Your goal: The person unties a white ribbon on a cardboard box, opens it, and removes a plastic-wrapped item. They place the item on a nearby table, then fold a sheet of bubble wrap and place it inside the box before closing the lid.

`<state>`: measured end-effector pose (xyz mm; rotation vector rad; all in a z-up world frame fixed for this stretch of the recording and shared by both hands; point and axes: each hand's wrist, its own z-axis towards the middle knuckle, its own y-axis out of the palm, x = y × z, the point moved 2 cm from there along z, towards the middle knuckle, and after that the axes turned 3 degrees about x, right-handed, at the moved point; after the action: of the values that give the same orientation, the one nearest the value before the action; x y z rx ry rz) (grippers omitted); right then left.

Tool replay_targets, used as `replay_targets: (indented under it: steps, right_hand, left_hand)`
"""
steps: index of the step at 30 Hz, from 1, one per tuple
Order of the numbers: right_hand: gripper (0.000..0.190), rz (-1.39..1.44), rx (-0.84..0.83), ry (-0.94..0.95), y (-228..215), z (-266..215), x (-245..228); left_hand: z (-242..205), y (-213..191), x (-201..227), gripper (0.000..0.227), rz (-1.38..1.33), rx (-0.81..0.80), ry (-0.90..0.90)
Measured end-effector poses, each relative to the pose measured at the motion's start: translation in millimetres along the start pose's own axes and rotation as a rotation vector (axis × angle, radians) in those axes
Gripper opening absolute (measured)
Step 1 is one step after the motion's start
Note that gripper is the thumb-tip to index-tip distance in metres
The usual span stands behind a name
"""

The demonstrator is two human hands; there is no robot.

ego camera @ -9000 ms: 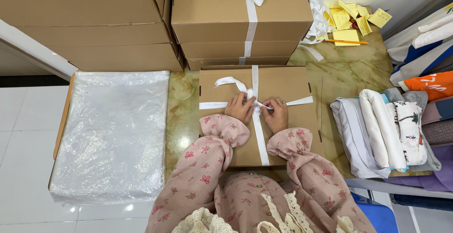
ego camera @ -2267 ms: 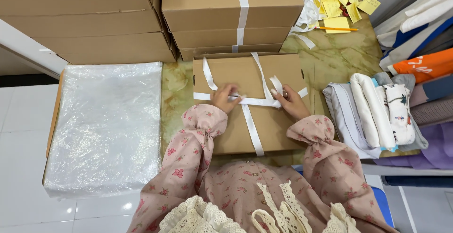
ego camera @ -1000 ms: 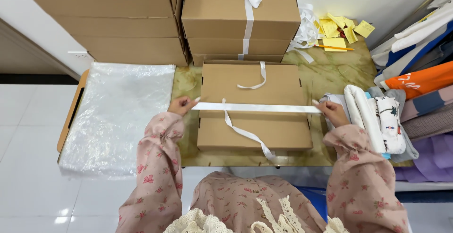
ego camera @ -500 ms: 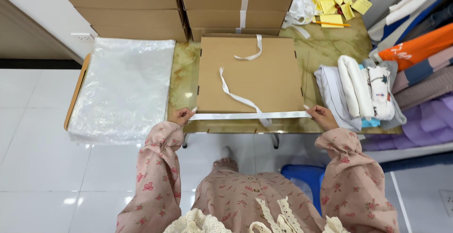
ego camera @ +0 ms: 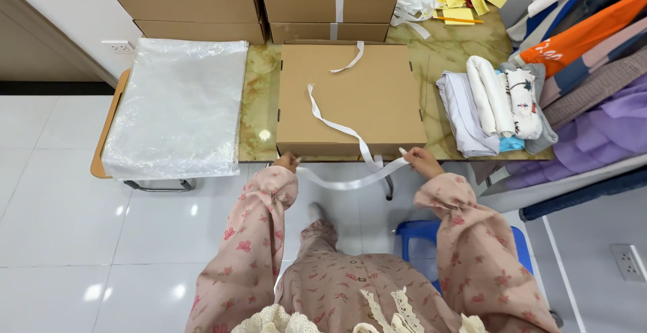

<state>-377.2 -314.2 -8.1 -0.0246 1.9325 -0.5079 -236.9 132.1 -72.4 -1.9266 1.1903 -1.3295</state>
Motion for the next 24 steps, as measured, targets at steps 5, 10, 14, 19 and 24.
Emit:
replay_targets:
  steps: [5,10,14,19,24]
  right_hand:
    - [0.033,0.077,0.160,0.153,-8,29,93]
    - [0.071,0.249,0.181,0.286,1,2,80]
    - [0.060,0.255,0.062,0.292,9,-62,-17]
    - [0.025,0.211,0.068,0.113,1,-20,9]
    - [0.021,0.227,0.037,-0.029,15,-59,-72]
  left_hand:
    - [-12,-11,-13,0.036,-0.166,0.045,-0.078]
    - [-26,-18,-11,0.060,-0.278,0.135,-0.208]
    - [-42,-32,-3,0.069,-0.166,0.133,-0.229]
    - [-53,-56,9,0.068,-0.098,0.119,-0.182]
    - [-57,-61,25,0.081,-0.150,0.052,-0.076]
